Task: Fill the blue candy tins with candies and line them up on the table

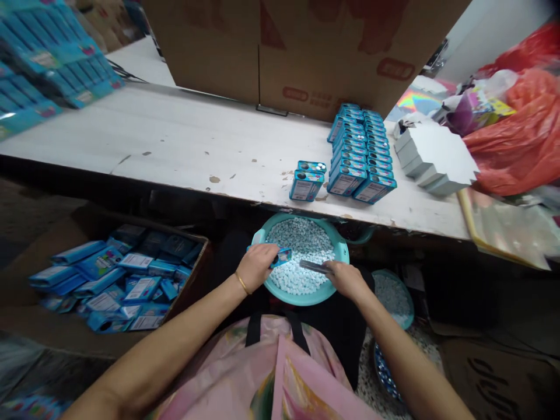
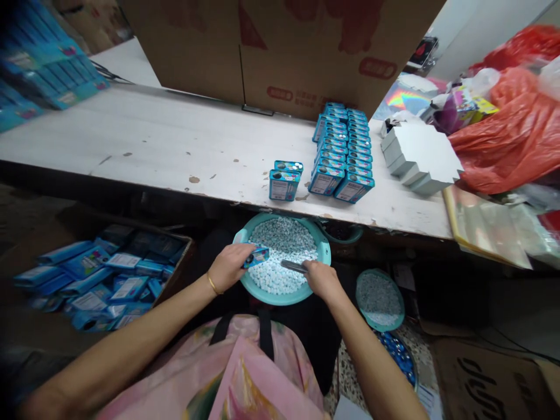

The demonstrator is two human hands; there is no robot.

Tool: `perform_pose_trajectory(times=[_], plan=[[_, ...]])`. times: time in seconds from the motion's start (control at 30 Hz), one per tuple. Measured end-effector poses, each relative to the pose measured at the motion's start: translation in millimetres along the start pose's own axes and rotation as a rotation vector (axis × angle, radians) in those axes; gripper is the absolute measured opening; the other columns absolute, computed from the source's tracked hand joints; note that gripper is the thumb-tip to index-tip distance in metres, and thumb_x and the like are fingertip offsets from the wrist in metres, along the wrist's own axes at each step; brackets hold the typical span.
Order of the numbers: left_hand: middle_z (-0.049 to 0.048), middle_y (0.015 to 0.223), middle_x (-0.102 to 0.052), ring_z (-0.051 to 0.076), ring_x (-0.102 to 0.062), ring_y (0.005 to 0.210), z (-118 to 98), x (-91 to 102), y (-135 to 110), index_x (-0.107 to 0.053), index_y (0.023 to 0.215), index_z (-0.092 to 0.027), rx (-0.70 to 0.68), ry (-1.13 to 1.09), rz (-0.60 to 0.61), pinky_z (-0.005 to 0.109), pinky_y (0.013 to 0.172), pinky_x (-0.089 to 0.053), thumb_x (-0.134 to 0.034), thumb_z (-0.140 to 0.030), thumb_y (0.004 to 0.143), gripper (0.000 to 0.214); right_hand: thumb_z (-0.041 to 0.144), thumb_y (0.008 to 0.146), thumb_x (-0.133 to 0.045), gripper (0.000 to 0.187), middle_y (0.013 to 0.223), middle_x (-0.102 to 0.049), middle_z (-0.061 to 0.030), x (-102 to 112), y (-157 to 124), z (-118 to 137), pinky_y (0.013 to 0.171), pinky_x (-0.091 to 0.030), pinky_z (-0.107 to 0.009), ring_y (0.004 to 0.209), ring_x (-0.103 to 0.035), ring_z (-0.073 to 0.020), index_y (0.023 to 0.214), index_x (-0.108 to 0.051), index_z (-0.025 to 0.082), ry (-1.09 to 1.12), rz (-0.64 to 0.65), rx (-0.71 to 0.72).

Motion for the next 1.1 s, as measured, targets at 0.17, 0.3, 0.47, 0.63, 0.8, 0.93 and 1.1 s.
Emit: perform_pose_trajectory(times=[0.17, 0.3, 0.47, 0.63, 0.8, 0.93, 1.1], plan=[[0.0058, 0.102, -0.060, 0.019, -0.056, 0.094, 13.1, 52.7, 16.5, -0.050, 0.109, -0.020, 0.139, -0.161, -0.150, 0.032, 0.082, -0.044, -0.059, -0.025, 0.073, 0.037, 0.020, 0.079, -0.045, 0.032, 0.103, -0.061, -0.0044, -34.7, 24.2, 1.1, 0.076, -0.039, -0.027, 0.096, -0.055, -0.0185, 0.109, -0.054, 0.024, 0.107, -0.022, 0.043], [0.0038, 0.096, -0.058, 0.015, -0.056, 0.085, -10.9, 87.1, 71.9, -0.050, 0.106, -0.018, 0.036, -0.399, -0.196, 0.026, 0.078, -0.045, -0.060, -0.030, 0.074, 0.036, 0.016, 0.076, -0.049, 0.030, 0.100, -0.061, -0.0058, -39.3, 39.8, 4.1, 0.081, -0.039, -0.028, 0.095, -0.054, -0.0184, 0.103, -0.059, 0.020, 0.201, -0.086, 0.133], [0.0046, 0.098, -0.053, 0.017, -0.052, 0.093, -25.7, 92.7, 149.3, -0.052, 0.098, -0.018, -0.155, -0.415, -0.296, 0.031, 0.084, -0.043, -0.068, -0.029, 0.066, 0.038, 0.022, 0.083, -0.045, 0.028, 0.108, -0.056, -0.0079, 45.1, 21.2, 22.7, 0.088, -0.039, -0.034, 0.101, -0.050, -0.0194, 0.109, -0.056, 0.021, 0.333, -0.497, 0.294], [0.0069, 0.107, -0.048, 0.020, -0.050, 0.099, 10.1, 72.7, 159.1, -0.041, 0.115, -0.019, -0.037, -0.346, -0.407, 0.036, 0.085, -0.044, -0.070, -0.032, 0.061, 0.063, 0.037, 0.082, -0.049, 0.048, 0.129, -0.040, -0.0087, 182.8, -2.2, 52.5, 0.101, -0.029, -0.039, 0.120, -0.034, -0.0206, 0.127, -0.038, 0.022, 0.335, -0.857, 0.416], [0.0149, 0.132, -0.034, 0.026, -0.044, 0.113, 35.9, 53.1, 148.9, -0.014, 0.135, -0.019, 0.058, -0.371, -0.372, 0.040, 0.092, -0.040, -0.072, -0.036, 0.057, 0.099, 0.057, 0.063, -0.061, 0.093, 0.142, -0.017, -0.0125, 245.0, 76.2, 66.4, 0.104, -0.019, -0.048, 0.131, -0.009, -0.0292, 0.137, -0.020, 0.019, 0.212, -0.690, 0.433], [0.0116, 0.135, -0.037, 0.025, -0.036, 0.123, 40.4, 39.2, 157.1, -0.016, 0.137, -0.020, 0.035, -0.391, -0.257, 0.041, 0.100, -0.032, -0.060, -0.035, 0.072, 0.079, 0.065, 0.048, -0.065, 0.118, 0.143, -0.011, -0.0172, 225.3, 138.6, 69.2, 0.102, -0.017, -0.050, 0.131, -0.002, -0.0357, 0.140, -0.007, 0.018, 0.130, -0.314, 0.433], [0.0101, 0.137, -0.036, 0.025, -0.035, 0.125, 54.1, 29.6, 181.4, -0.017, 0.137, -0.022, 0.064, -0.364, -0.276, 0.042, 0.100, -0.033, -0.057, -0.034, 0.074, 0.076, 0.055, 0.053, -0.067, 0.108, 0.143, -0.011, -0.0169, 225.8, 150.8, 71.9, 0.100, -0.020, -0.049, 0.128, -0.011, -0.0389, 0.140, -0.011, 0.022, -0.051, -0.287, 0.401]])
Point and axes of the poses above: each hand's wrist, its own y-axis towards the middle knuckle, its own x-axis out of the back of the hand, z = x × y, the point moved 10 cm from there along y, towards the middle knuckle
